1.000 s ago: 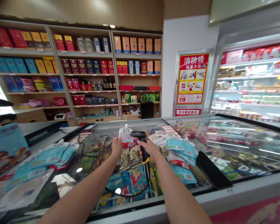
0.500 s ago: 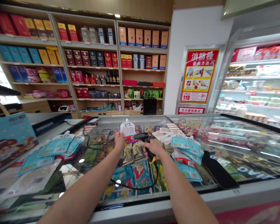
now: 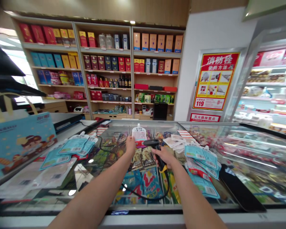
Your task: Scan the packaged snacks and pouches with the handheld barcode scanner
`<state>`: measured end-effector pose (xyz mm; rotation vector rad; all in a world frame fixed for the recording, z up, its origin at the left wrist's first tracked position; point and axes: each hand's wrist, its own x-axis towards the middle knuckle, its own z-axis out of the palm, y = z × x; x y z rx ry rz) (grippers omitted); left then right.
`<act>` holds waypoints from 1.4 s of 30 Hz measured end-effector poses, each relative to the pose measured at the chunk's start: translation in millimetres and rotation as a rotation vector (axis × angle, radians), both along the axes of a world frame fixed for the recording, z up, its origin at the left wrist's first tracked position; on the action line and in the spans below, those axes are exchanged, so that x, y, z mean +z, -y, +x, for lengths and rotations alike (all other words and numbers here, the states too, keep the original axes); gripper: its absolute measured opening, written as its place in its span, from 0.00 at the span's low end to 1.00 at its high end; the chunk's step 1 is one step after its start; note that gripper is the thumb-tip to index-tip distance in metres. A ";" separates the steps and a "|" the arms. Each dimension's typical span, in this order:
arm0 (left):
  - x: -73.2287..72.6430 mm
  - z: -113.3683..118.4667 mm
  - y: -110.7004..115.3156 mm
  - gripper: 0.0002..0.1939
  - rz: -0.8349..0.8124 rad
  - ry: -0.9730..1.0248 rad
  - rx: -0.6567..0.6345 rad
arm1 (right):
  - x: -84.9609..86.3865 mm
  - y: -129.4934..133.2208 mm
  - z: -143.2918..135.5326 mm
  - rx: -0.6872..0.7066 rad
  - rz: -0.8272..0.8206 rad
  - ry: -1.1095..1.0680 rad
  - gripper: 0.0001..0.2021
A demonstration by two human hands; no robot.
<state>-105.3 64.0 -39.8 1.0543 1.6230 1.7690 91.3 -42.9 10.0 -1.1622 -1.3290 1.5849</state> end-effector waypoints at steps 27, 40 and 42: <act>63.1 -304.4 126.4 0.09 -0.201 -0.351 0.475 | 42.2 29.0 -262.6 0.372 0.019 -0.092 0.15; 64.1 -295.2 136.2 0.16 -0.516 -0.798 0.408 | 32.9 24.4 -274.1 0.370 0.006 -0.084 0.16; 68.7 -287.7 137.1 0.19 -0.468 -0.837 0.434 | 34.1 23.9 -267.2 0.363 0.002 -0.106 0.16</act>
